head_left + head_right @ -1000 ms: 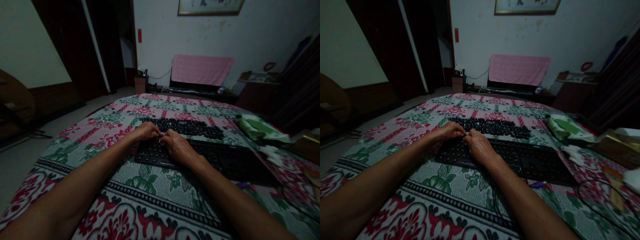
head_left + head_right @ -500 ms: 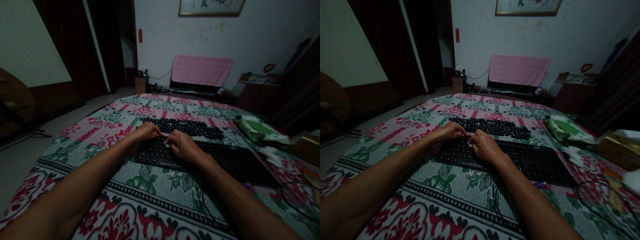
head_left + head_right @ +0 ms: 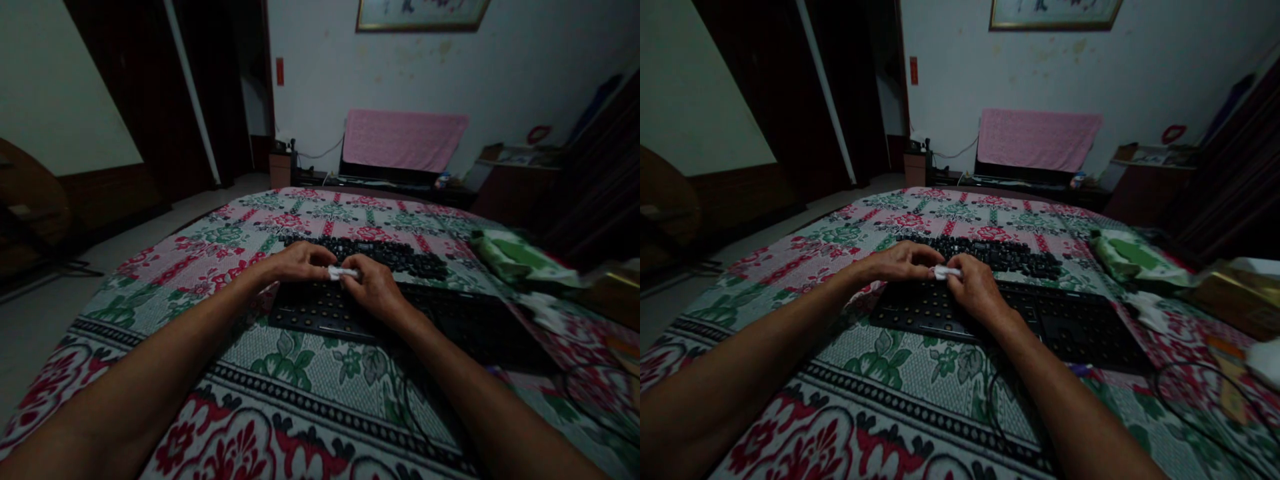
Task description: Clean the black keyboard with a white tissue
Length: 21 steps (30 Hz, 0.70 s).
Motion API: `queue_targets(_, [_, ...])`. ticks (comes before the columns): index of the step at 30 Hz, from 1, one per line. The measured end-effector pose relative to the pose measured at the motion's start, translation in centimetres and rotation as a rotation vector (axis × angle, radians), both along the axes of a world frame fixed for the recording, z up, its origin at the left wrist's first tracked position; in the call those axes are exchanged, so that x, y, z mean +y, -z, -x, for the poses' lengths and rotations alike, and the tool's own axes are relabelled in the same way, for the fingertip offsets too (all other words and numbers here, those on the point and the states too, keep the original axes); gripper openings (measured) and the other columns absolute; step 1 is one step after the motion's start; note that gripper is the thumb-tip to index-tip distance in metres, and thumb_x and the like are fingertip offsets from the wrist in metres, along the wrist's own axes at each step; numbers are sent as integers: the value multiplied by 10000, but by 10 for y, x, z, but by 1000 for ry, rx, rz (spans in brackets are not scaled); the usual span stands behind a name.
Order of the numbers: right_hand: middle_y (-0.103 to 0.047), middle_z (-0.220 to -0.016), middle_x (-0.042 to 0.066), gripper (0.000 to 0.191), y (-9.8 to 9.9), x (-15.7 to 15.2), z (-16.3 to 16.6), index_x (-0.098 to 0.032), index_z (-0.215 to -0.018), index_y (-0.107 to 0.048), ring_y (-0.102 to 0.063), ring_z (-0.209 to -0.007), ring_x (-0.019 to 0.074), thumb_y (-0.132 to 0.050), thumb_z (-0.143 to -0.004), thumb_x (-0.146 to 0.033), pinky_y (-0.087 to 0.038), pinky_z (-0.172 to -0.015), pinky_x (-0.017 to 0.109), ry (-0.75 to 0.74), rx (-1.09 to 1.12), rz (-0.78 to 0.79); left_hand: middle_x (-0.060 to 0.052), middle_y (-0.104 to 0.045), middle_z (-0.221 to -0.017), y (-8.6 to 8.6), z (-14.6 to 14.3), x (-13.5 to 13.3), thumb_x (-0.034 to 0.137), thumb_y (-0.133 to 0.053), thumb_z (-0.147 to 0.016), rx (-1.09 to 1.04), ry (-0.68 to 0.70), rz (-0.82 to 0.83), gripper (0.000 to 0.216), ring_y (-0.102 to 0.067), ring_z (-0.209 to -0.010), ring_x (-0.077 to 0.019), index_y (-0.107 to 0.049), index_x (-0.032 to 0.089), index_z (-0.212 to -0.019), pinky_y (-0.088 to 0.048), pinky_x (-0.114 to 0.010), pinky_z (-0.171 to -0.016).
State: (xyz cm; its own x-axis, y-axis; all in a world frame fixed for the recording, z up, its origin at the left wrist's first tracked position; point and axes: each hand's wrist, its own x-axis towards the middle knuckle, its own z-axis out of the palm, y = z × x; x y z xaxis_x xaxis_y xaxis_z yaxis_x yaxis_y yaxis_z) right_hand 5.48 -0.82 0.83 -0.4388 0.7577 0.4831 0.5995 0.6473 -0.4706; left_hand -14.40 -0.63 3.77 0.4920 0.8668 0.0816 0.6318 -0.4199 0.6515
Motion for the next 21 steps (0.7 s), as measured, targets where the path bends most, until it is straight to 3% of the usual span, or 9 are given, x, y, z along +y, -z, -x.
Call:
queue_targets(3, [-612,-751,7,123,0,-1,3,-178,-845,-578,-542,-659,134,-545,-747,-245,-392,-603,235,24,108,127,-8,-656,-806,5,-4,0,378,-618,-729,-45,40,-55,318,-563,-718,-117,-655,164,-962,-414,-222,-636])
queue_targets(7, [-620,-795,9,208,1,4,1,-171,-923,-565,-548,-665,131,-530,-727,-229,-401,-585,228,-33,191,231,13,-601,-668,10,1,5,390,-610,-713,-25,-83,-77,276,-497,-592,-92,-659,140,-819,-359,-208,-547])
queue_targets(11, [-616,-823,23,296,0,6,-6,-166,-966,-587,-537,-675,129,-482,-693,-124,-414,-637,243,38,70,142,17,-586,-636,7,9,6,285,-599,-684,107,-171,-88,178,-479,-566,-92,-653,145,-780,-336,-201,-520])
queue_targets(14, [-609,-879,56,274,1,6,-12,-157,-929,-621,-544,-790,156,-480,-700,-102,-414,-729,265,55,-106,-2,12,-623,-712,3,9,3,191,-571,-675,205,-68,-100,221,-514,-611,-99,-663,166,-875,-356,-197,-549])
queue_targets(17, [-609,-923,78,240,3,5,-14,-160,-904,-644,-540,-878,178,-475,-741,-112,-403,-797,285,33,-297,-13,5,-652,-817,2,7,0,132,-531,-691,286,85,-159,315,-557,-702,-112,-668,205,-965,-379,-204,-620])
queue_targets(21, [-610,-966,92,224,-2,4,-15,-164,-947,-646,-543,-897,190,-471,-806,-167,-402,-814,302,7,-438,22,-13,-654,-820,2,6,-1,269,-531,-771,344,149,-188,270,-575,-737,-139,-670,214,-995,-383,-220,-625])
